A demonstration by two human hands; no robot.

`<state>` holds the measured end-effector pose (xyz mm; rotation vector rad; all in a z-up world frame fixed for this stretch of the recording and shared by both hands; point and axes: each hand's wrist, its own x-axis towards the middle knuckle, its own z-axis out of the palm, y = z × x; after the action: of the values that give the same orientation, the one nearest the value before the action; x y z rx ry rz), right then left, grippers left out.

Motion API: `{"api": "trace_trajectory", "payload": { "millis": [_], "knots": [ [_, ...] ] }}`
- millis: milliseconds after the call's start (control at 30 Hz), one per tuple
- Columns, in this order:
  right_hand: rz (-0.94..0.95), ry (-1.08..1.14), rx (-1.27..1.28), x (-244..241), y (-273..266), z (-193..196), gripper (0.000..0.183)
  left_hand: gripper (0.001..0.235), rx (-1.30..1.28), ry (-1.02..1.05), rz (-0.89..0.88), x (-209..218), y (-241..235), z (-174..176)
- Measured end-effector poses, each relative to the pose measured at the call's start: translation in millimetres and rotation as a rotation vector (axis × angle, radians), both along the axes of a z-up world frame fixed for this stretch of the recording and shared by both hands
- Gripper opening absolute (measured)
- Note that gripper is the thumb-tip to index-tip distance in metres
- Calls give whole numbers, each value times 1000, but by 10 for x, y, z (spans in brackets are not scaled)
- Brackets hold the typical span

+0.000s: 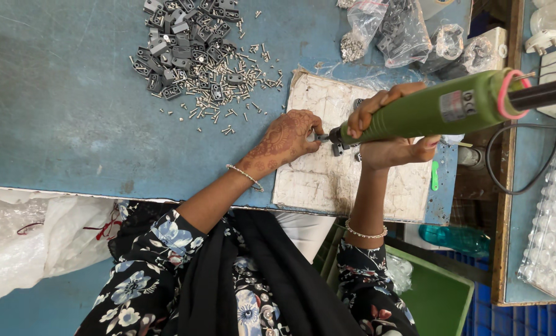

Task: The person sorts small metal components and screws on a workbench, then places them into small plastic bags. The person uses a handheld green tool to press or crimp the components. The person continues to sort and bag the components throughout the clip.

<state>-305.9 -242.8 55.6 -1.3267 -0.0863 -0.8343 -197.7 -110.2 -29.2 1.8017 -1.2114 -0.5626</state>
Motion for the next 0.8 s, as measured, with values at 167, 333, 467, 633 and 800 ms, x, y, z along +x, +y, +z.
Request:
{"api": "trace_trajectory", "payload": {
  "millis": [167, 333, 467, 633, 800],
  "knots": [
    [-57, -30, 85, -2, -5, 64, 77, 23, -23, -12, 1, 14, 5, -8],
    [-113, -26, 14, 4, 39, 79, 74, 22, 18, -1, -7, 32, 1, 25],
    [-146, -25, 51, 4, 83, 61, 68, 23, 28, 2, -11, 33, 18, 50],
    [-213, -66, 105, 47, 42, -6, 74, 23, -7, 5, -7, 35, 15, 48],
    [-253, -60, 160, 53, 11, -111, 80, 22, -12, 16, 5, 23, 15, 11]
  ]
}}
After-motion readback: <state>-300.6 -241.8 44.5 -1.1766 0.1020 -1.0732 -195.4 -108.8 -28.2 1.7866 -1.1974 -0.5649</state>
